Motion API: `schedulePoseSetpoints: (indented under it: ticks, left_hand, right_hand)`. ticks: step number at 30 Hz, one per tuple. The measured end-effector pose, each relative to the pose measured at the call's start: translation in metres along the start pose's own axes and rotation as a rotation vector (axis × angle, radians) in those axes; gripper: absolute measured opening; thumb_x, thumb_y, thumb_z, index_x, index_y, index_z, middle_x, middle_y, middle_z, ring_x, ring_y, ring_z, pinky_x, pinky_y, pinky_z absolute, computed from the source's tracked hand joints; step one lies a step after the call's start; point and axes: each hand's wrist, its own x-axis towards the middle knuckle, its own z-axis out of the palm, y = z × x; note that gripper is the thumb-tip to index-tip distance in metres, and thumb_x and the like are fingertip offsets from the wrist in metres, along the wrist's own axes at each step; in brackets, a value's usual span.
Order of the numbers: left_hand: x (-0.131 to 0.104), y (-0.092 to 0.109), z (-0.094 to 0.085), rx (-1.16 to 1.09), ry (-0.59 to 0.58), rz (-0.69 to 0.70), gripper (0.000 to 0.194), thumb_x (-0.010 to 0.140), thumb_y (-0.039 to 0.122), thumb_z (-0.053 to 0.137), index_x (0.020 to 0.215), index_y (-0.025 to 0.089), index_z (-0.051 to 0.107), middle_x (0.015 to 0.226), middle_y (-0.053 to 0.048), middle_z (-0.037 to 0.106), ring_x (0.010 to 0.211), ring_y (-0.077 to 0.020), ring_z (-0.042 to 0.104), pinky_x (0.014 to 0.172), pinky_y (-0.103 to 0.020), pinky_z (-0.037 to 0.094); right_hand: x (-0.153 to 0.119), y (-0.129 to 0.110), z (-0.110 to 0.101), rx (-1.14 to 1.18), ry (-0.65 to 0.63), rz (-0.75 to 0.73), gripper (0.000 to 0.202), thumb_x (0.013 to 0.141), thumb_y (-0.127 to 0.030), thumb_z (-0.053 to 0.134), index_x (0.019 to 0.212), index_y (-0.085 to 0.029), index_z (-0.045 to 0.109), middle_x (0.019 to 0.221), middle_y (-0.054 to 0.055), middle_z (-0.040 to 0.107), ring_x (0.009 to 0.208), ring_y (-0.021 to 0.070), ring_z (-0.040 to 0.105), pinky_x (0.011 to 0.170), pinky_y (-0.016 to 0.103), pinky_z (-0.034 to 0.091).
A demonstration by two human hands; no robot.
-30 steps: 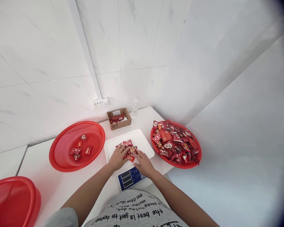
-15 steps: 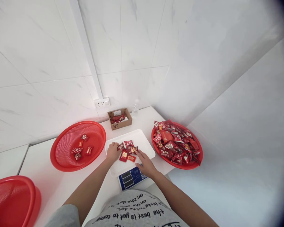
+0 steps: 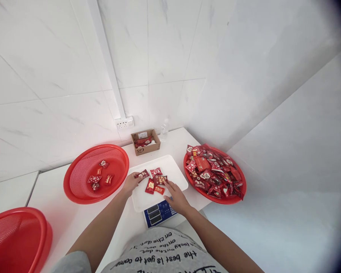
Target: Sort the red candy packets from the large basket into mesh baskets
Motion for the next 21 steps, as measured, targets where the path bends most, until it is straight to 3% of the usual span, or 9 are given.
schedulePoseSetpoints:
  ticks: [4, 8, 11, 16, 21]
  left_hand:
    - [-0.003, 0.004, 0.0, 0.185, 0.04, 0.044, 0.024, 0.077, 0.037, 0.053, 0.081, 0.016, 0.063, 0.077, -0.006, 0.065, 0.074, -0.0207, 0.059, 0.064, -0.029, 0.042]
    - [-0.006, 0.016, 0.009, 0.39, 0.123, 0.178, 0.024, 0.079, 0.032, 0.052, 0.096, 0.019, 0.063, 0.108, -0.011, 0.059, 0.106, -0.0286, 0.047, 0.087, -0.039, 0.035]
    - [-0.002, 0.028, 0.022, 0.487, 0.115, 0.274, 0.027, 0.081, 0.03, 0.049, 0.104, 0.022, 0.061, 0.12, -0.01, 0.053, 0.116, -0.0294, 0.039, 0.096, -0.044, 0.027]
    - [0.012, 0.04, 0.039, 0.557, 0.057, 0.338, 0.028, 0.079, 0.029, 0.053, 0.105, 0.023, 0.061, 0.122, -0.01, 0.052, 0.118, -0.0287, 0.037, 0.097, -0.044, 0.027]
    - [0.022, 0.045, 0.043, 0.5, 0.024, 0.31, 0.014, 0.07, 0.02, 0.061, 0.083, 0.019, 0.063, 0.106, -0.01, 0.06, 0.11, -0.0268, 0.045, 0.091, -0.037, 0.034]
  right_hand:
    - [0.0, 0.0, 0.001, -0.021, -0.015, -0.005, 0.061, 0.081, -0.026, 0.049, 0.139, -0.018, 0.03, 0.145, 0.012, 0.03, 0.134, 0.023, 0.025, 0.11, 0.045, 0.019]
    - [0.0, 0.0, 0.0, -0.027, -0.028, -0.006, 0.061, 0.081, -0.026, 0.049, 0.138, -0.015, 0.03, 0.145, 0.013, 0.029, 0.134, 0.023, 0.023, 0.11, 0.044, 0.019]
    - [0.0, -0.001, 0.0, -0.024, -0.019, -0.007, 0.06, 0.081, -0.026, 0.049, 0.138, -0.016, 0.032, 0.144, 0.013, 0.03, 0.134, 0.023, 0.024, 0.11, 0.045, 0.019]
    - [0.0, -0.003, 0.0, -0.024, -0.021, 0.007, 0.06, 0.08, -0.025, 0.05, 0.137, -0.017, 0.033, 0.144, 0.013, 0.03, 0.134, 0.0243, 0.025, 0.109, 0.046, 0.021]
    - [0.001, -0.004, -0.002, -0.032, -0.021, 0.007, 0.061, 0.08, -0.024, 0.05, 0.137, -0.016, 0.033, 0.144, 0.014, 0.031, 0.133, 0.0251, 0.025, 0.109, 0.046, 0.021]
